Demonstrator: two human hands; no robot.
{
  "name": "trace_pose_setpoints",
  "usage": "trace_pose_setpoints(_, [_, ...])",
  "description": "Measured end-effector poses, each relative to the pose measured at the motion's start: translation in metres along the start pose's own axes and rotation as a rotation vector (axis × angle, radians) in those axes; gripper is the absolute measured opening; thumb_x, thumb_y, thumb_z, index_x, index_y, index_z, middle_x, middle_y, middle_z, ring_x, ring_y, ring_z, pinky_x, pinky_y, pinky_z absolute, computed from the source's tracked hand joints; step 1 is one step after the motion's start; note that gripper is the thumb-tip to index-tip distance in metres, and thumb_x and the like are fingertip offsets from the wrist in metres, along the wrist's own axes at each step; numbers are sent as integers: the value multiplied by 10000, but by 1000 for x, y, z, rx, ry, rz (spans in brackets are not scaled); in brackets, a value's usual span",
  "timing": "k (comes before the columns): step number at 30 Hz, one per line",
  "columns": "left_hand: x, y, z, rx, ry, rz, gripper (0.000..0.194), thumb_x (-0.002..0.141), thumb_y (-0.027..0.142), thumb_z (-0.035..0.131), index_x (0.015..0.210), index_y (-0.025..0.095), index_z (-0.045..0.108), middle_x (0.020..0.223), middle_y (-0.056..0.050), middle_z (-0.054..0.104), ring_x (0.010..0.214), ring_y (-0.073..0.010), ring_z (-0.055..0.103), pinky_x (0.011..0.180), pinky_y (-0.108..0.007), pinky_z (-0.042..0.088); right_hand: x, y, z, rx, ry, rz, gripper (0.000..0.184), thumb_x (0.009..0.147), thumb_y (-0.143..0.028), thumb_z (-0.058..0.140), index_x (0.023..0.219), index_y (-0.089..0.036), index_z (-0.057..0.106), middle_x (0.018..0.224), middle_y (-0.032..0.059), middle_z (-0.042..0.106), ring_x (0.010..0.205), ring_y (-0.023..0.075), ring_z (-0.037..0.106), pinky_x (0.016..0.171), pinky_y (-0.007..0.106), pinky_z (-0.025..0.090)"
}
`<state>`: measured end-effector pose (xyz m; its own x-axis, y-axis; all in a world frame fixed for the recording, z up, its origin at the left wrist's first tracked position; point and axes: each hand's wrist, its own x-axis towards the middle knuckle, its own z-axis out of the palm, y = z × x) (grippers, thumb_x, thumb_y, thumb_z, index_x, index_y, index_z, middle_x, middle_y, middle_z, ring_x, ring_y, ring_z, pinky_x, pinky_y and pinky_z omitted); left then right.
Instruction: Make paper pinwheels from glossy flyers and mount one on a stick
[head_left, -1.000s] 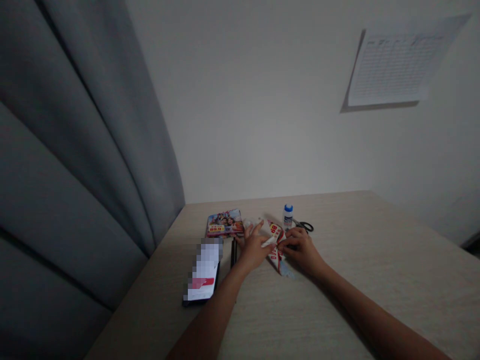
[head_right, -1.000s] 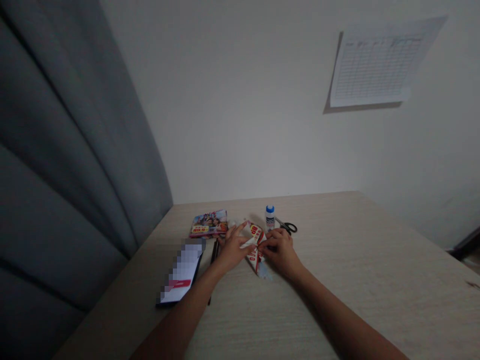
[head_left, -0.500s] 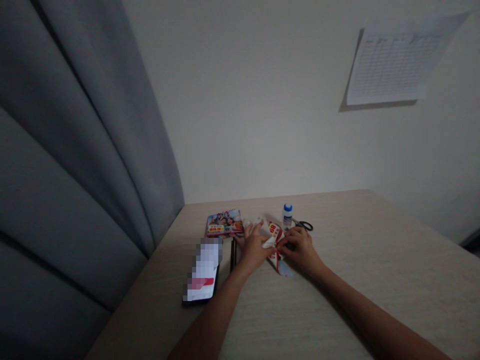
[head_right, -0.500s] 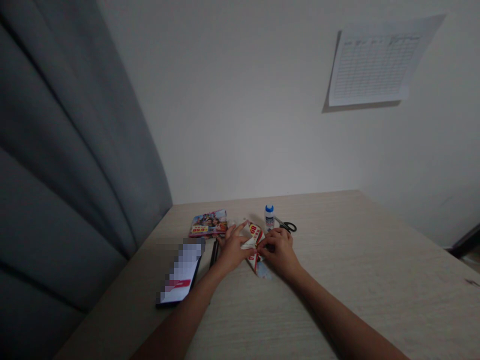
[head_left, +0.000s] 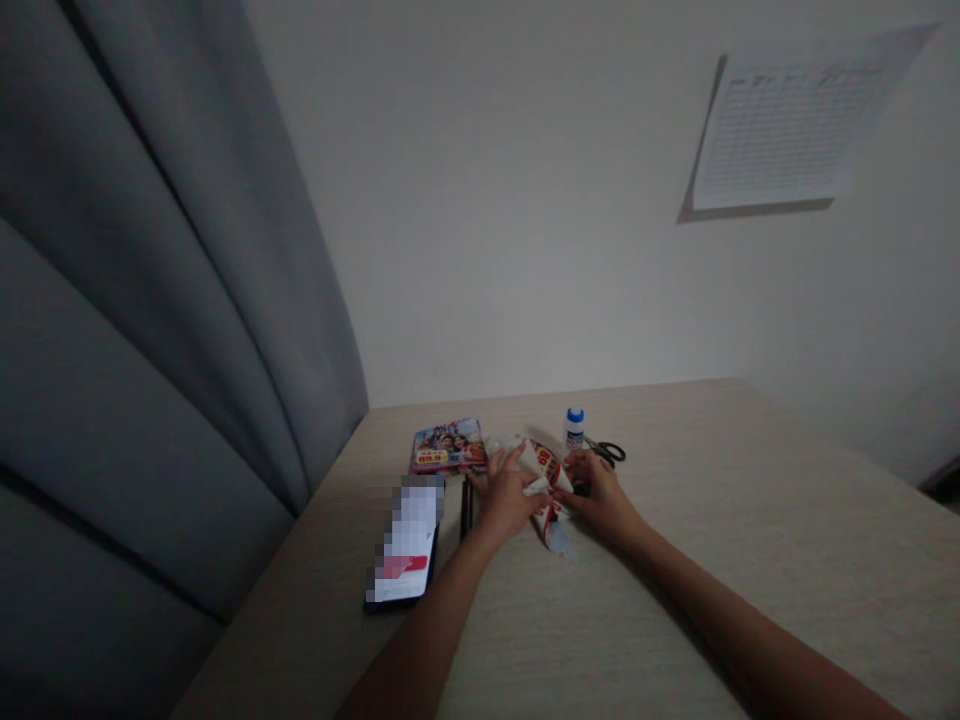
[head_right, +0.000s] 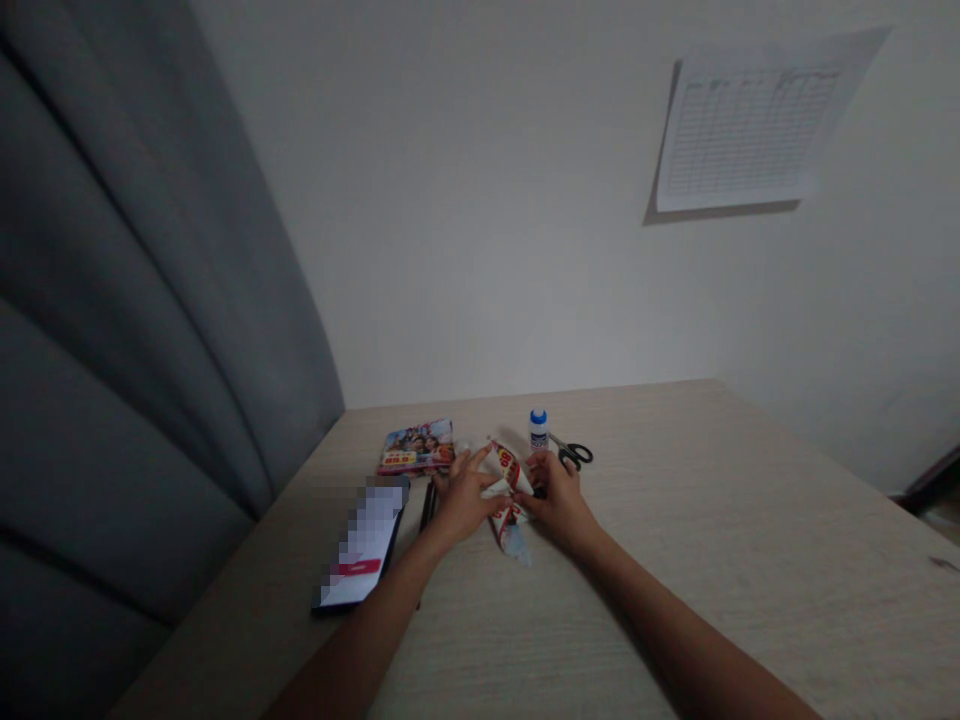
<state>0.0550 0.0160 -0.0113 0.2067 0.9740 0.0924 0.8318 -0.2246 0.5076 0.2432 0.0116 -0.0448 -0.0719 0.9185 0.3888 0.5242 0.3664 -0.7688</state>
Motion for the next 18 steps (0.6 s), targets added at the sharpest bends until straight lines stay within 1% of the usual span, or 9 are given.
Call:
trace_pose_setpoints(4, [0,2,-3,10,-20,-17,202,790,392,756,952,275,790,1562,-29,430,1481,-375,218,1137,-717,-52,1,-2,-1,66,-30,27,373,737,-344,709,1050,-218,550,852,17,671,779,193,626,801,377,479])
trace_pose_setpoints(8, [-1,5,-7,8,-42,-20,192,787,366,757,938,253,790,1568,-36,420,1480,-373,220,1161,-689,7,0,-5,-4,55,-29,23,342,734,-330,712,1032,-215,587,836,22,673,794,202,630,803,376,478])
trace_pose_setpoints(10, [-1,6,-7,8,-48,-27,191,790,359,752,941,249,789,1578,-37,404,1480,-373,219,1164,-684,15,-1,-6,-5,30,-28,11,327,736,-329,715,1021,-219,598,842,25,675,808,208,630,816,382,476])
trace_pose_setpoints(14, [0,5,-5,-5,-35,-31,180,806,375,734,941,269,787,1582,-24,397,1479,-374,217,1149,-707,2,-2,-6,-5,-39,-18,-38,307,759,-319,706,1028,-230,586,902,35,680,890,230,628,900,426,451])
trace_pose_setpoints(18, [0,4,-4,-12,-37,-35,197,820,368,718,971,259,783,1585,-38,392,1482,-363,215,1161,-687,26,-3,-7,-6,-119,-4,-105,270,783,-307,694,1006,-239,558,1015,45,670,1002,257,606,998,494,387])
